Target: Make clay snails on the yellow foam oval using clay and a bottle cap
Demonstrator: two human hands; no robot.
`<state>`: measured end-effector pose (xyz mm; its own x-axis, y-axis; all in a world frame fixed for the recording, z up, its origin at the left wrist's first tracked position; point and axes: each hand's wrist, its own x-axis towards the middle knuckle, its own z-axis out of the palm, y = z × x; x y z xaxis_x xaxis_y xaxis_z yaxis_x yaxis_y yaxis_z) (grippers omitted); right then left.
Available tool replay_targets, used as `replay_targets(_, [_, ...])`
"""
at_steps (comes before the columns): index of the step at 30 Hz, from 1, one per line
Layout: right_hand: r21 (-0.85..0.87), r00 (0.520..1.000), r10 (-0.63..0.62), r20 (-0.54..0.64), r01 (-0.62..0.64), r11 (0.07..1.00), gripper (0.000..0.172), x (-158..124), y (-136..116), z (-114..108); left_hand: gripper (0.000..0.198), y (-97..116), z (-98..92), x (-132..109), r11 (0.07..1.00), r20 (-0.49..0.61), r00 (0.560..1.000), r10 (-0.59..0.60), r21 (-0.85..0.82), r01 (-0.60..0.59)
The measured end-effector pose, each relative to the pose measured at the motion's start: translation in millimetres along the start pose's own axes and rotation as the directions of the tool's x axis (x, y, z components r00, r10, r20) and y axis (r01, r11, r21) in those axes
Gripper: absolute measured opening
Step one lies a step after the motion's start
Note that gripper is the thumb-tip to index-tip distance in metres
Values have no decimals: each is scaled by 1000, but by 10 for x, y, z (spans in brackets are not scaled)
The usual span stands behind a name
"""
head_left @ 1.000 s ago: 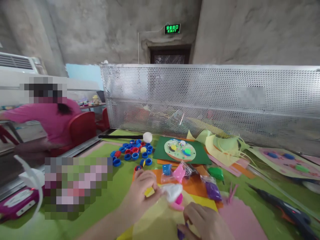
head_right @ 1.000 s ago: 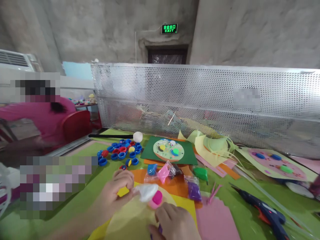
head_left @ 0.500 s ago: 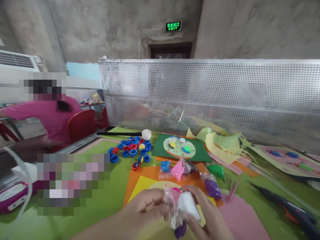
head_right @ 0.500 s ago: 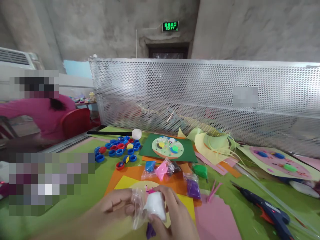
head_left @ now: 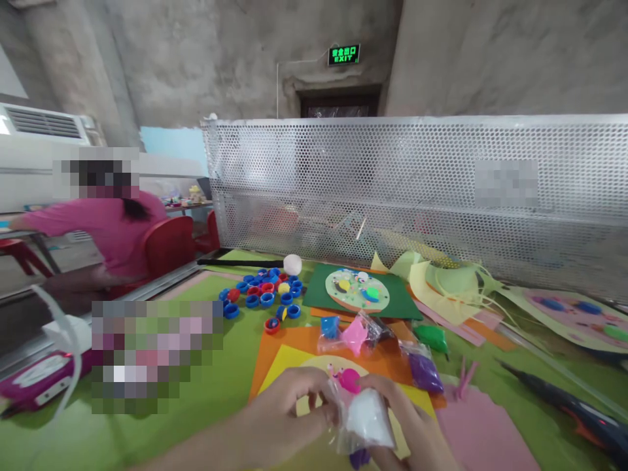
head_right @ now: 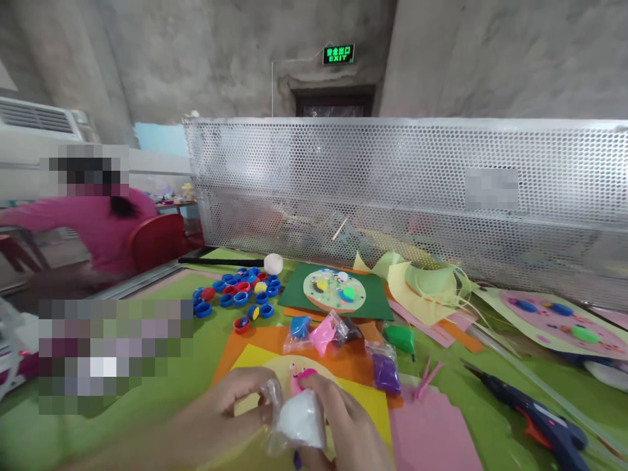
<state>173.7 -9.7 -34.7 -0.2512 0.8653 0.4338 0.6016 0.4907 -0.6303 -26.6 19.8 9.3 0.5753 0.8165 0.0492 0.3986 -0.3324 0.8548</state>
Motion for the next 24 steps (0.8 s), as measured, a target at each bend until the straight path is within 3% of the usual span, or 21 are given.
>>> replay_targets(4, [-41,998,-39,-48,37,998,43,6,35,8,17,67,-34,-6,998,-8,999,33,51,-33])
replay_targets(11, [40,997,47,67,-50,998,49,4,102,33,20,10,-53,19,996,-7,997,79,32,-78])
replay_targets(18, [-42,997,-62,-37,61,997,38,33,41,6,26,-41,-87,53,991,-12,996,92,-99,-93])
replay_targets(21, [-23,997,-36,-68,34,999,35,45,24,-27,34,-69,-105,67,967,-12,989,148,-206,-147])
replay_targets(24, [12,998,5,-61,-4,1000,33,51,17,-45,34,-88,-118,54,969,-101,977,190,-138,-203])
